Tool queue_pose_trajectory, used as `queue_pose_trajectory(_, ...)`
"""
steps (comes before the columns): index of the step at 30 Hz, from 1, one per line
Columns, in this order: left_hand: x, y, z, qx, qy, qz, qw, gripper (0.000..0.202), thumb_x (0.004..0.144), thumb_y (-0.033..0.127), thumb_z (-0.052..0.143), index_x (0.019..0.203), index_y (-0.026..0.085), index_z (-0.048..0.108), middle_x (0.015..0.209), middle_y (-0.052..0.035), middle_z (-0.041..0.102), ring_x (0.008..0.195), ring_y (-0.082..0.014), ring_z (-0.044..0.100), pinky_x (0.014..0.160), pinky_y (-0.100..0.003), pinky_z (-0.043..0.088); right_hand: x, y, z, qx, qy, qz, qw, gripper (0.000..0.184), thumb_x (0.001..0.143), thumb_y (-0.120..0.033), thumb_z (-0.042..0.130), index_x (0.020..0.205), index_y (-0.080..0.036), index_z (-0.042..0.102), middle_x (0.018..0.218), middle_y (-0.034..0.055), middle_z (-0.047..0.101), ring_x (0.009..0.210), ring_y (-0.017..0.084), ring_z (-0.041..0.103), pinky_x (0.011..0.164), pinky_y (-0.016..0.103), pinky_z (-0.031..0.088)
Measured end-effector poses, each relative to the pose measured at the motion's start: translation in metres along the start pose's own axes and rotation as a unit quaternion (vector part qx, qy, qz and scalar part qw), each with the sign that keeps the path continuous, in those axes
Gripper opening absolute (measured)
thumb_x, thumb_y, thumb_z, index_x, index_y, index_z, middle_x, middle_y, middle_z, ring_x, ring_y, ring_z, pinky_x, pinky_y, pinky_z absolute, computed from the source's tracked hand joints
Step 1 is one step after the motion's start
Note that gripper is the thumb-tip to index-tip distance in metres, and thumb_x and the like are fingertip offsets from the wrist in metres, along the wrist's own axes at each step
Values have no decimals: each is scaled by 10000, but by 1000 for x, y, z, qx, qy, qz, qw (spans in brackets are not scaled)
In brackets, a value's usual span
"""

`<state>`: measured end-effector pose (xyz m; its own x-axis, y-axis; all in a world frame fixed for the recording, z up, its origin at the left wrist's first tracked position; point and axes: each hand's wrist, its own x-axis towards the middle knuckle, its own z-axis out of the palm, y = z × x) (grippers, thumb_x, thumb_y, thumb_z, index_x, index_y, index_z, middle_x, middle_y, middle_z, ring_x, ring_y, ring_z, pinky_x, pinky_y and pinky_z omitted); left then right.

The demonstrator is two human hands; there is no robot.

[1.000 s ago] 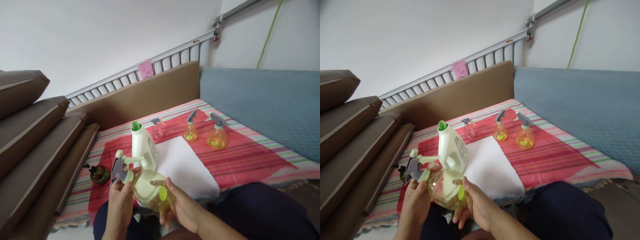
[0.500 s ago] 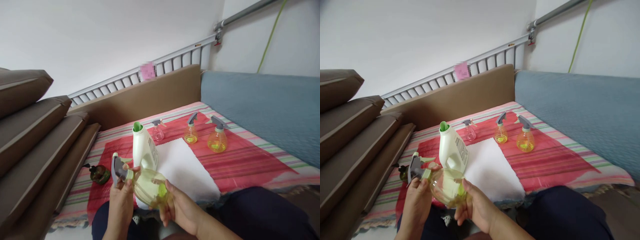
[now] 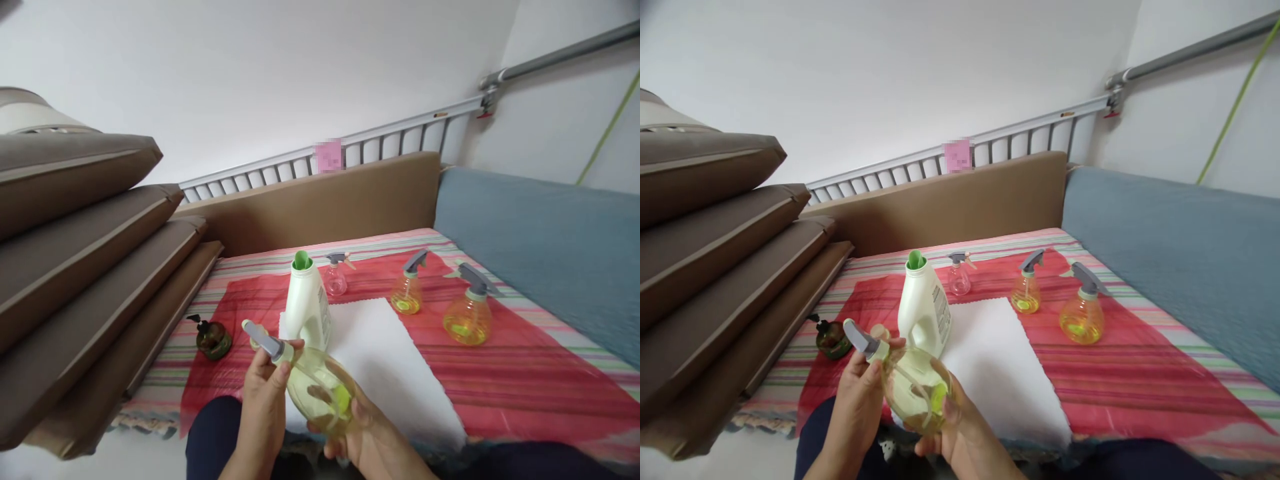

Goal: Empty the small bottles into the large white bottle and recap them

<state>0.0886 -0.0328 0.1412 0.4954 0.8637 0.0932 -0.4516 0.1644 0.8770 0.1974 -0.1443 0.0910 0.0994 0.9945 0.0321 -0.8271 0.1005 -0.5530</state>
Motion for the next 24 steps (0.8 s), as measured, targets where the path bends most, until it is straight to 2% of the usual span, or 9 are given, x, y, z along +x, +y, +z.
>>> queue_pose_trajectory(5, -1, 1, 2, 12, 15, -8, 1000, 385, 700, 338, 737, 1041, 182, 648, 1020, -107, 695, 944, -253, 642, 812, -333, 468, 5, 11, -13, 25, -7, 27, 999, 748, 742, -570, 652, 1341, -246, 344, 1122, 130, 594, 840, 244, 652, 596, 261, 489)
queue_pose_trajectory(9, -2, 2, 5, 1, 35, -18, 999, 400, 654, 365, 767, 991, 175, 662, 1015, -109, 695, 948, -260, 638, 831, -343, 459, 7, 14, -14, 39, -10, 27, 999, 714, 756, -563, 643, 1325, -230, 370, 1097, 126, 617, 830, 240, 661, 592, 252, 498)
queue_pose_trajectory(14, -3, 0, 5, -13, 24, -19, 999, 358, 677, 364, 750, 971, 179, 665, 970, -95, 703, 942, -237, 631, 847, -332, 449, 6, 16, -13, 51, -20, 29, 998, 675, 763, -558, 641, 1306, -241, 397, 1059, 115, 645, 847, 258, 669, 571, 251, 506)
queue_pose_trajectory(18, -5, -2, 4, -25, 16, -24, 999, 372, 683, 371, 746, 989, 176, 667, 981, -99, 700, 941, -240, 629, 843, -335, 452, 4, 18, -24, 59, -36, 39, 997, 621, 750, -557, 658, 1259, -254, 471, 1104, 104, 644, 849, 232, 672, 576, 241, 509)
queue_pose_trajectory(21, -9, -4, 7, -19, 9, -25, 999, 377, 678, 385, 747, 982, 175, 677, 1009, -102, 696, 979, -253, 618, 828, -321, 459, 5, 21, -38, 66, -76, 94, 990, 616, 742, -631, 619, 1175, -196, 563, 1038, 116, 674, 779, 177, 680, 602, 211, 500)
queue_pose_trajectory(24, -13, -4, 9, -7, -1, -19, 1000, 355, 673, 385, 749, 945, 165, 691, 1013, -105, 695, 982, -251, 614, 820, -309, 459, 8, 23, -45, 60, -101, 173, 978, 718, 707, -729, 561, 1120, -144, 608, 956, 131, 694, 696, 134, 675, 611, 184, 485)
